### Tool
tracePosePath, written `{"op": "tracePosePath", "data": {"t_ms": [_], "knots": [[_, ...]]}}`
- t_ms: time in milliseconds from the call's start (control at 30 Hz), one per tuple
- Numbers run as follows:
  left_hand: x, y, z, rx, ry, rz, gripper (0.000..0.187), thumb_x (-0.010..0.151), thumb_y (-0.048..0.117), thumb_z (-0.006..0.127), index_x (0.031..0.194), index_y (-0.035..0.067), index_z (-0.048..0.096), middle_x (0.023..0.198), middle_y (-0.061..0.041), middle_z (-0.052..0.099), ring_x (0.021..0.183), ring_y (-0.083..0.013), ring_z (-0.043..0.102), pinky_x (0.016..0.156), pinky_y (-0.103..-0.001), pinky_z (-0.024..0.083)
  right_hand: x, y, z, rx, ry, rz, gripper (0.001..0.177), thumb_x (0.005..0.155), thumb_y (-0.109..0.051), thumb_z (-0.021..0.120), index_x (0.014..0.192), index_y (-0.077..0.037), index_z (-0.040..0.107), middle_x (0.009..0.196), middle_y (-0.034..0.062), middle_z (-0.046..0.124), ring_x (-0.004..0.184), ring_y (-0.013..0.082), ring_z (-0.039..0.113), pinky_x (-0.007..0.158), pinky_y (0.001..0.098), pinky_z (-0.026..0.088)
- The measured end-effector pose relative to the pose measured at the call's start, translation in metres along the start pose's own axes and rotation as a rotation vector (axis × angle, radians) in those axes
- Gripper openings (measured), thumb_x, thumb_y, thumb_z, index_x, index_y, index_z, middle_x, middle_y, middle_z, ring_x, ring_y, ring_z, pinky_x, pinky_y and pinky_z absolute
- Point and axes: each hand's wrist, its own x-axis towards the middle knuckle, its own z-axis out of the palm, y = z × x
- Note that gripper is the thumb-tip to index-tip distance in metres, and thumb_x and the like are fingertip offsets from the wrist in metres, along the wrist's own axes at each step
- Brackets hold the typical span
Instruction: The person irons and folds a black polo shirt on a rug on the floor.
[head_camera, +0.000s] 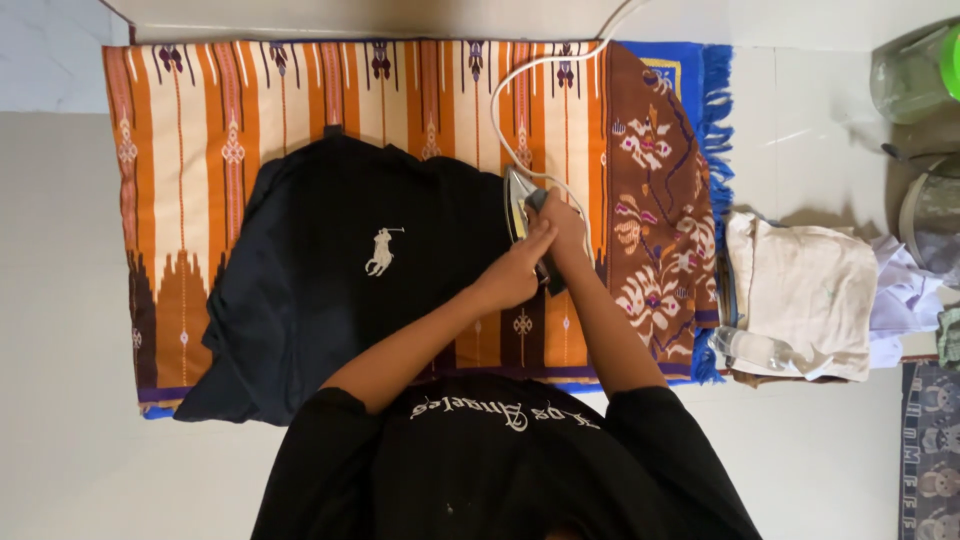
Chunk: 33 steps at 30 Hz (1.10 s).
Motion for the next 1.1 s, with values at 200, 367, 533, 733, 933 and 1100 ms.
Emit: {"op": "tracePosePath", "data": {"t_ms": [200,367,533,733,933,1100], "knots": [[0.004,-0.021,-0.005,-0.065,0.09,0.051,0.08,0.08,-0.009,0.048,0.158,0.0,0.035,0.166,-0.026,0.029,0.153,-0.0415,0.033,0.124,-0.04,0.03,0.009,-0.003,0.015,0.019,0.029,-0.041,0.056,0.093,-0.048,0.07,0.11,0.001,0.048,0.092,0.0295,0.071,0.091,0.05,0.069,0.077,0.0566,0.054],[-0.041,0.016,-0.018,0.058,0.039,0.006,0.077,0.078,-0.007,0.05,0.154,-0.005,0.036,0.163,-0.031,0.029,0.151,-0.0449,0.03,0.123,-0.042,0.029,-0.033,-0.026,0.034,0.051,-0.044,0.076,0.06,0.093,-0.05,0.068,0.112,0.002,0.046,0.092,0.0302,0.07,0.09,0.0505,0.069,0.076,0.0573,0.055],[-0.069,-0.004,-0.021,0.173,-0.051,0.008,0.081,0.076,-0.005,0.052,0.154,-0.008,0.029,0.161,-0.034,0.024,0.148,-0.0469,0.026,0.118,-0.047,0.027,-0.056,-0.052,0.035,0.074,-0.035,0.14,0.054,0.096,-0.047,0.065,0.112,0.001,0.047,0.092,0.0298,0.071,0.088,0.0492,0.07,0.075,0.0559,0.056],[-0.032,-0.067,-0.043,-0.123,0.262,0.141,0.057,0.08,-0.006,0.051,0.136,-0.004,0.059,0.146,-0.024,0.058,0.14,-0.0377,0.053,0.121,-0.043,0.039,-0.023,-0.062,0.031,0.081,0.129,-0.011,0.057,0.095,-0.042,0.068,0.12,0.004,0.047,0.094,0.0301,0.072,0.089,0.0485,0.07,0.076,0.0566,0.055],[0.004,-0.155,-0.08,0.474,0.531,-0.08,0.042,0.085,0.006,0.061,0.127,0.005,0.067,0.136,-0.015,0.063,0.132,-0.0367,0.055,0.11,-0.05,0.042,-0.017,-0.07,0.021,0.089,0.13,0.032,0.059,0.093,-0.042,0.068,0.124,0.003,0.046,0.096,0.0298,0.071,0.089,0.049,0.07,0.077,0.057,0.055],[0.015,-0.193,-0.089,0.855,0.366,-0.074,0.054,0.092,0.021,0.065,0.144,0.01,0.055,0.154,-0.014,0.049,0.141,-0.0372,0.044,0.112,-0.058,0.033,-0.068,-0.07,0.02,0.072,0.107,0.068,0.055,0.097,-0.042,0.065,0.122,0.004,0.047,0.095,0.0321,0.07,0.09,0.0511,0.069,0.079,0.0582,0.054]]}}
